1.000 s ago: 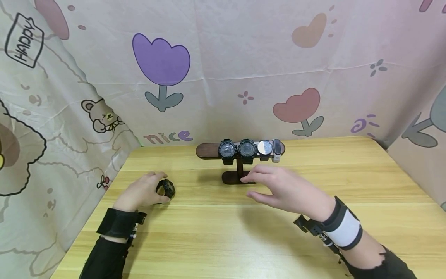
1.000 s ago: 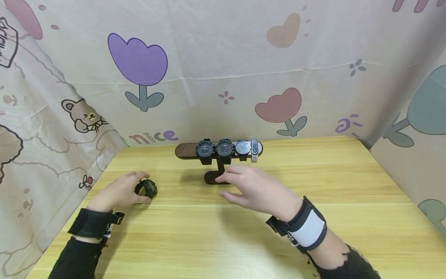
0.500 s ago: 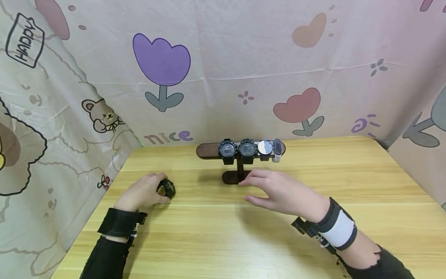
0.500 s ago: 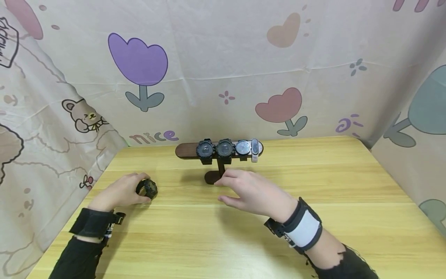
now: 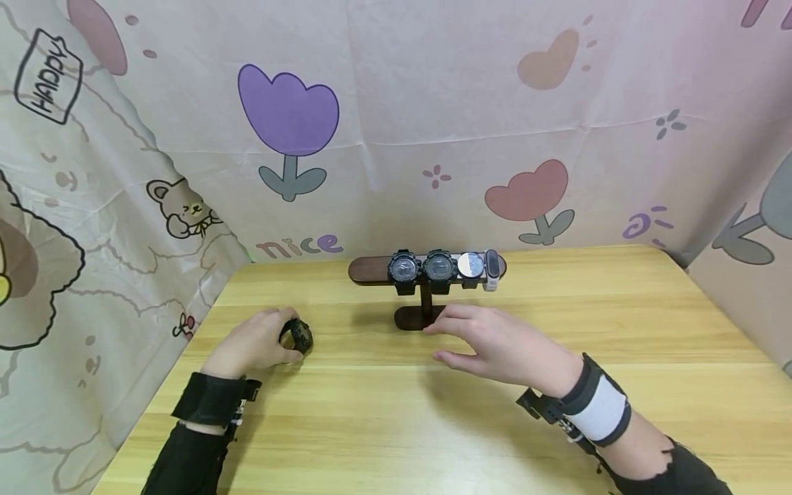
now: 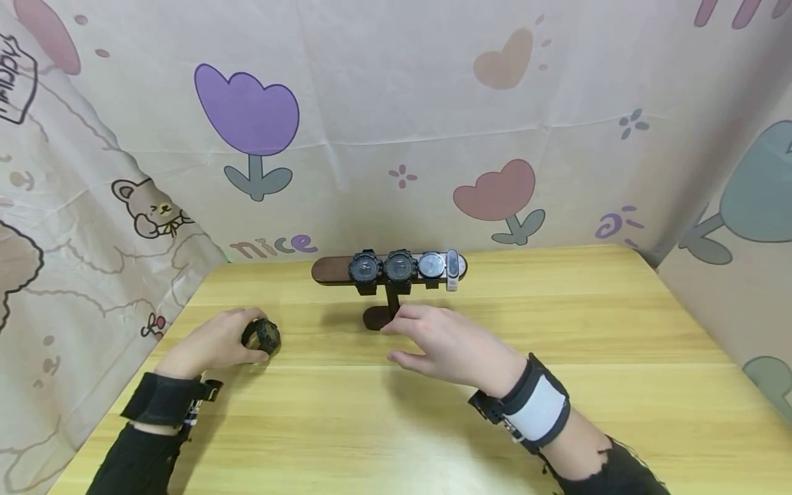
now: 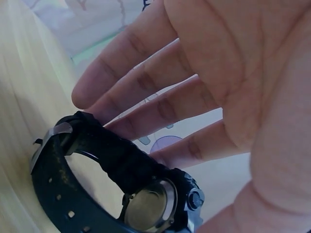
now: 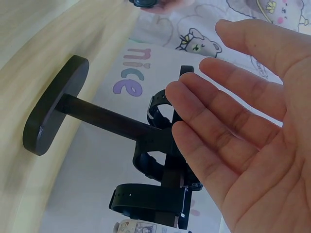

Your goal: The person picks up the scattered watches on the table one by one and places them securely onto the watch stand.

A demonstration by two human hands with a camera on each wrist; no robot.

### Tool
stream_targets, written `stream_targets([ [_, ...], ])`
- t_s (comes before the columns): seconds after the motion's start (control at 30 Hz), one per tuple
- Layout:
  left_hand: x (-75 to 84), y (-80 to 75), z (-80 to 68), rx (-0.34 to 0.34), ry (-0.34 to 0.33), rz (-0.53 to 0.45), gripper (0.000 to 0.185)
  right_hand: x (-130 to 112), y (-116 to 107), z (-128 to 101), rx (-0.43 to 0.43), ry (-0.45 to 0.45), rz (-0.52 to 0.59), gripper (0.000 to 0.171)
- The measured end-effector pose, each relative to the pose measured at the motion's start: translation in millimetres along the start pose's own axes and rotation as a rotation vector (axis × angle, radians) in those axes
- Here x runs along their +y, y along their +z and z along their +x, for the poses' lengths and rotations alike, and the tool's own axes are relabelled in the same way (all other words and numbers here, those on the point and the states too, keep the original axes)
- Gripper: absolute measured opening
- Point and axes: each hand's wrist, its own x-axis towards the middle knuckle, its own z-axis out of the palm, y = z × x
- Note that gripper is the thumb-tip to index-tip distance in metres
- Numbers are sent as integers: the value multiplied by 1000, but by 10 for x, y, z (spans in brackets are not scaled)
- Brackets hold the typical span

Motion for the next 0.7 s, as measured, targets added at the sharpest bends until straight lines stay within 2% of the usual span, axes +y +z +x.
stream_targets([
  [0.17, 65, -7, -2, 57, 35, 1, 73, 1, 15, 1, 0, 2, 6, 31],
  [0.43, 282, -109, -49, 134, 105, -8, 70, 7, 28, 4, 2, -5, 14, 31],
  [0.7, 468, -181, -141, 254, 223, 4, 67, 2, 34, 14, -1, -9, 19, 31],
])
